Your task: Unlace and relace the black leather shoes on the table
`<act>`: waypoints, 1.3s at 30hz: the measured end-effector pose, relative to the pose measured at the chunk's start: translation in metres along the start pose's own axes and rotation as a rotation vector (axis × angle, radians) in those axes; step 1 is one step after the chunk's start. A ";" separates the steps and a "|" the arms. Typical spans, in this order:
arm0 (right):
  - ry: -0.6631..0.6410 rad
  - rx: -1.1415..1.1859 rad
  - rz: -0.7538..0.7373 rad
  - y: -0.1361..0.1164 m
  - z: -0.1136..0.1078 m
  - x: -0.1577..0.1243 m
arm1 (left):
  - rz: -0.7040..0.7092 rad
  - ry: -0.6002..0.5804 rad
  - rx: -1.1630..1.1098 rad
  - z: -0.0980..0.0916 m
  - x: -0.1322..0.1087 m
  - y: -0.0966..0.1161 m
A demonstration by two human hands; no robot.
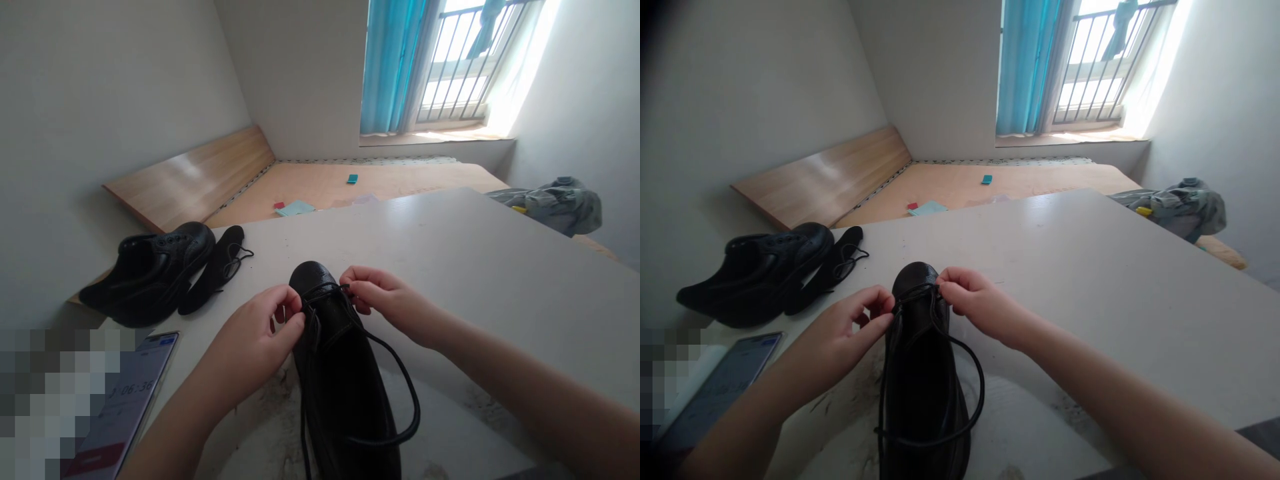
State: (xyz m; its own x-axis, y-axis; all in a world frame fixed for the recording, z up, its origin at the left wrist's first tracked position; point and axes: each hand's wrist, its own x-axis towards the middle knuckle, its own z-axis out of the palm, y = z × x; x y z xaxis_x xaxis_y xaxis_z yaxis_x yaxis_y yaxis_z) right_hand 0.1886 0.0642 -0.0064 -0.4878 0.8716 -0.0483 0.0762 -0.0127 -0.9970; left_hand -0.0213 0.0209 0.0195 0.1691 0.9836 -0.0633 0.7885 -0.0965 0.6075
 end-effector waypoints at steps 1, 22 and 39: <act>-0.024 0.141 0.043 -0.001 0.001 0.000 | 0.003 -0.013 -0.041 0.000 0.000 -0.001; 0.433 -0.588 -0.188 -0.006 -0.031 0.007 | 0.076 0.119 -0.321 0.018 0.001 -0.001; 0.126 -0.012 0.051 -0.011 -0.041 0.011 | 0.012 0.097 -1.080 0.015 0.001 -0.003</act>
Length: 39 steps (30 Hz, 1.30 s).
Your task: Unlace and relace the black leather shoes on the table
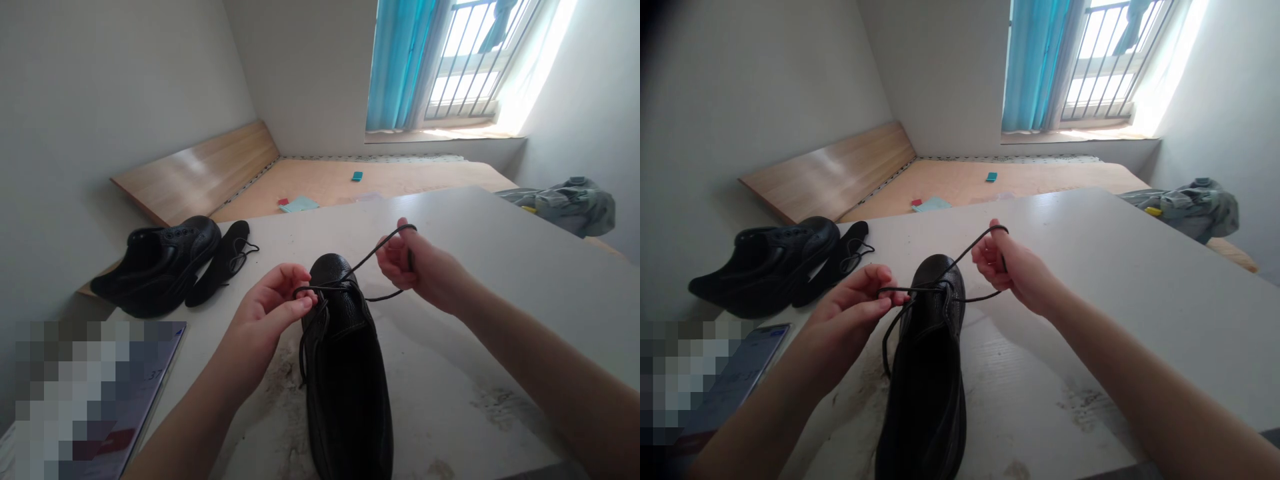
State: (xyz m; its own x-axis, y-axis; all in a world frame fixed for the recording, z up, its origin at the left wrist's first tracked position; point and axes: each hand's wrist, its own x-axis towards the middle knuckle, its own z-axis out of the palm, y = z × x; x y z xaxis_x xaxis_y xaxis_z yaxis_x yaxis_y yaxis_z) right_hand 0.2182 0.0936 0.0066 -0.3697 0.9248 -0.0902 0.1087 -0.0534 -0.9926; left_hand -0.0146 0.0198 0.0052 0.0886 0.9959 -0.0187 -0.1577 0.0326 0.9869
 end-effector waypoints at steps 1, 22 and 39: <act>0.025 -0.189 -0.051 0.001 0.000 -0.001 | 0.010 0.009 -0.027 0.000 -0.001 0.000; 0.001 -0.766 -0.280 0.018 0.021 -0.006 | -0.004 0.255 -0.217 -0.008 0.012 0.015; 0.053 -0.593 -0.503 0.021 0.027 -0.005 | 0.088 0.045 0.988 0.000 0.003 0.001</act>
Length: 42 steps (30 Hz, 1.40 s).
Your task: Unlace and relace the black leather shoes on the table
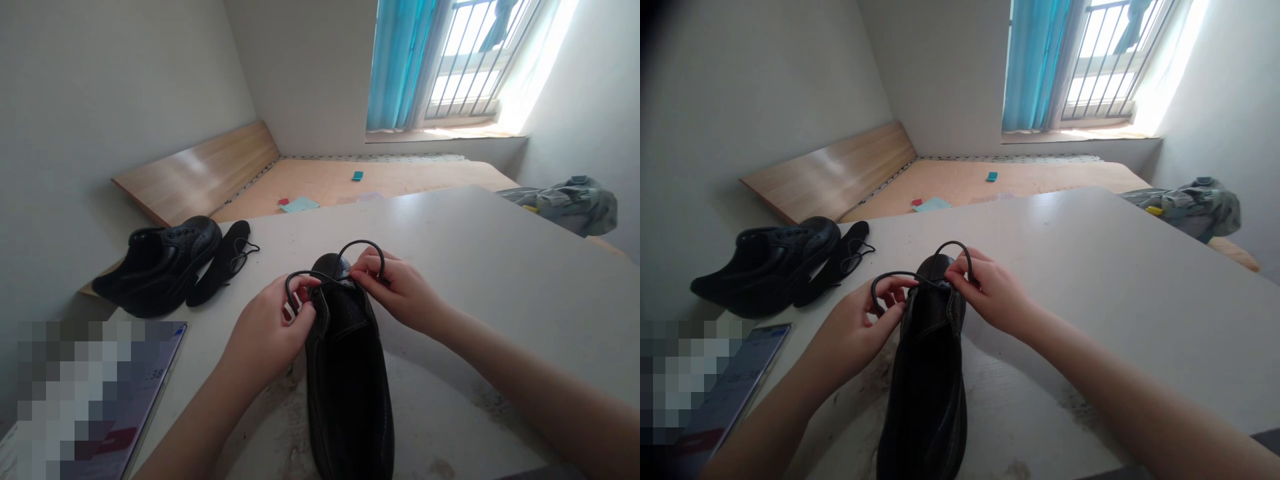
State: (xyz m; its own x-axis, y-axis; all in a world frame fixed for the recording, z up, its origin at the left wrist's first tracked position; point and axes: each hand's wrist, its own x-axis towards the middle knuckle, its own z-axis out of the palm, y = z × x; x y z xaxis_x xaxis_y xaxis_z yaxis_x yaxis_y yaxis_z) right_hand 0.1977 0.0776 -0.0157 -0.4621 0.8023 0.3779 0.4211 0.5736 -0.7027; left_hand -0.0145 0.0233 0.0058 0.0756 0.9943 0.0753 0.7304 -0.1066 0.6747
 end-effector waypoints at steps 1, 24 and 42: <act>0.030 -0.008 -0.015 -0.002 0.001 0.000 | 0.014 -0.002 -0.014 0.001 -0.001 0.001; -0.021 1.024 0.244 -0.019 -0.024 0.002 | 0.085 0.051 -0.800 0.000 -0.008 -0.002; 0.414 0.683 0.295 0.000 -0.078 0.014 | -0.100 0.607 -1.155 -0.027 0.005 0.012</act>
State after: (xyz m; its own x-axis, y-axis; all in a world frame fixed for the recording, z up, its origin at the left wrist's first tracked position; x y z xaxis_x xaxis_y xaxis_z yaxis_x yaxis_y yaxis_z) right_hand 0.2526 0.1017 0.0368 -0.0284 0.9754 0.2187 -0.1457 0.2124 -0.9663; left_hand -0.0238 0.0269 0.0341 -0.4828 0.8700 0.1003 -0.3085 -0.2762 0.9102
